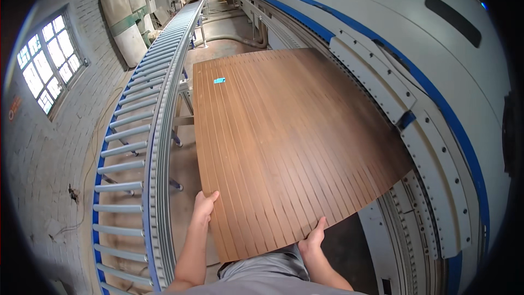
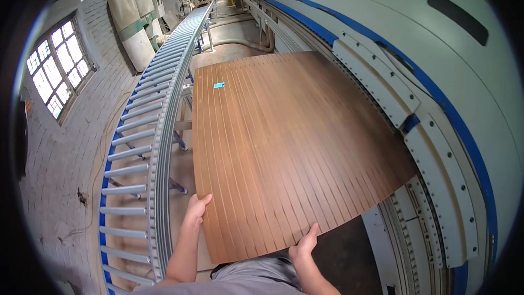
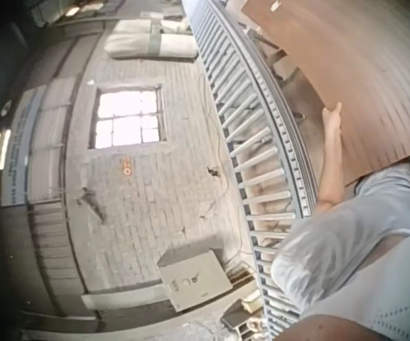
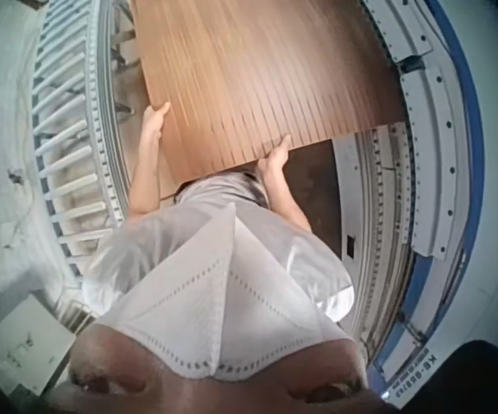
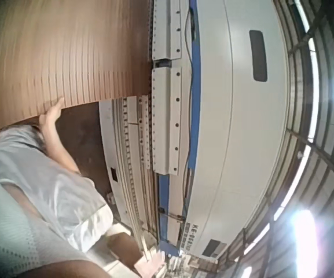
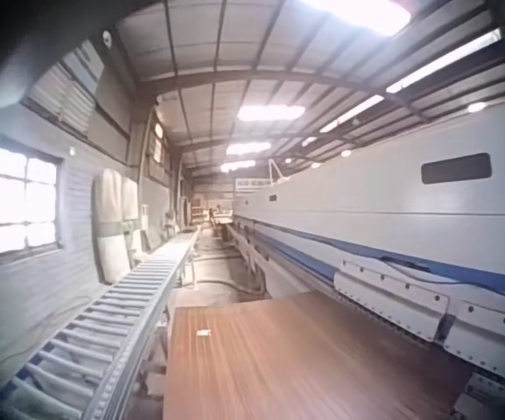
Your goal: Moving large wooden panels and placing them on a conveyor system in a furniture factory.
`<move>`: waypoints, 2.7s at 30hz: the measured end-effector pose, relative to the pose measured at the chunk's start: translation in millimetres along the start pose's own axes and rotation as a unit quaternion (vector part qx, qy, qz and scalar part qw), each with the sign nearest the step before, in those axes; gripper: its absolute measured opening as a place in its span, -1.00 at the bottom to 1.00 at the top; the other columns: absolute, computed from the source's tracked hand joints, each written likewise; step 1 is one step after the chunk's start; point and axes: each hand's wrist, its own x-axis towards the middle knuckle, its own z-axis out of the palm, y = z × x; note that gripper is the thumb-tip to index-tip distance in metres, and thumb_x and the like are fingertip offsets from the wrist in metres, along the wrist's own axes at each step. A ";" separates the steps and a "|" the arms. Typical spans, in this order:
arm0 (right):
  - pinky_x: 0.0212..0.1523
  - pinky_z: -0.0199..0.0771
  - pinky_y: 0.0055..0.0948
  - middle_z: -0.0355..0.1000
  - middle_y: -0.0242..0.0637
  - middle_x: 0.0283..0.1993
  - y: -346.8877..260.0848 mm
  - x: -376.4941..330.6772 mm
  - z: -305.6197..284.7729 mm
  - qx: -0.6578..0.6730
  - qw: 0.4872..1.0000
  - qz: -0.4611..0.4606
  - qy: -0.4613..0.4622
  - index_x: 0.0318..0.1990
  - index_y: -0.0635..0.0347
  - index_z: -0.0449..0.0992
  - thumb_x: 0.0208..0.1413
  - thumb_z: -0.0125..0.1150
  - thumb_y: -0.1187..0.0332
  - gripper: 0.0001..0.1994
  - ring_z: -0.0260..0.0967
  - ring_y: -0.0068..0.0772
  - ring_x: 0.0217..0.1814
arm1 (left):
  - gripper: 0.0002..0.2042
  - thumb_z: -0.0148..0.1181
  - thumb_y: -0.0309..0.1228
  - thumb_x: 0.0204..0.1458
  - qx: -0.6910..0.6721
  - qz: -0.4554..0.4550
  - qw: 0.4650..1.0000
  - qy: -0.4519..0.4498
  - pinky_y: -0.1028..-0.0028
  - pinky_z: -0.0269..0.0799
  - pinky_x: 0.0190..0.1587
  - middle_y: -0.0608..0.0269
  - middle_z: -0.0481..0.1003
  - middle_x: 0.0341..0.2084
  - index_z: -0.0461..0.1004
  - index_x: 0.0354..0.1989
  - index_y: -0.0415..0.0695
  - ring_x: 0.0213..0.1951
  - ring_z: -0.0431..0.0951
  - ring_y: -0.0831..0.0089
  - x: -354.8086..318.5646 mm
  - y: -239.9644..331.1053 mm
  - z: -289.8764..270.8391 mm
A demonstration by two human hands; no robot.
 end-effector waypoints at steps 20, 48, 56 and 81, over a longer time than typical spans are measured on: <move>0.12 0.38 -0.06 0.29 -0.18 0.16 48.0 318.7 521.2 0.017 1.000 -0.008 0.012 0.19 0.25 0.20 0.25 -0.05 -0.03 -0.44 0.30 -0.16 0.16 | -0.67 0.15 -0.47 0.08 0.006 0.006 1.000 0.001 0.32 0.40 -0.05 0.08 0.51 -0.11 0.38 0.02 -0.30 -0.11 0.51 0.29 565.5 230.6 67.1; 0.09 0.41 -0.16 0.33 -0.13 0.11 141.0 786.0 1230.7 -0.017 1.000 -0.013 0.022 0.13 0.36 0.25 0.24 -0.02 -0.02 -0.43 0.36 -0.19 0.08 | -0.67 0.11 -0.48 0.11 -0.016 0.013 0.998 0.053 0.34 0.41 -0.07 0.04 0.52 -0.12 0.36 0.04 -0.34 -0.12 0.53 0.28 1335.9 545.3 156.5; 0.25 0.22 -0.17 0.25 -0.16 0.23 191.2 958.4 1420.3 -0.013 0.999 -0.018 -0.030 0.20 0.27 0.22 0.27 -0.13 -0.05 -0.43 0.22 -0.17 0.25 | -0.70 0.16 -0.48 0.08 -0.011 -0.029 0.999 0.016 0.35 0.42 -0.08 0.00 0.51 -0.15 0.38 -0.03 -0.35 -0.13 0.53 0.27 1584.3 617.4 185.0; 0.30 0.16 -0.18 0.20 -0.26 0.30 254.8 1335.7 2027.1 -0.041 0.998 0.034 -0.037 0.25 0.20 0.19 0.28 -0.22 -0.10 -0.40 0.16 -0.18 0.31 | -0.63 0.22 -0.44 0.04 0.001 -0.020 0.999 0.036 0.31 0.43 -0.07 0.05 0.51 -0.14 0.37 0.01 -0.32 -0.11 0.52 0.27 2241.3 865.1 265.0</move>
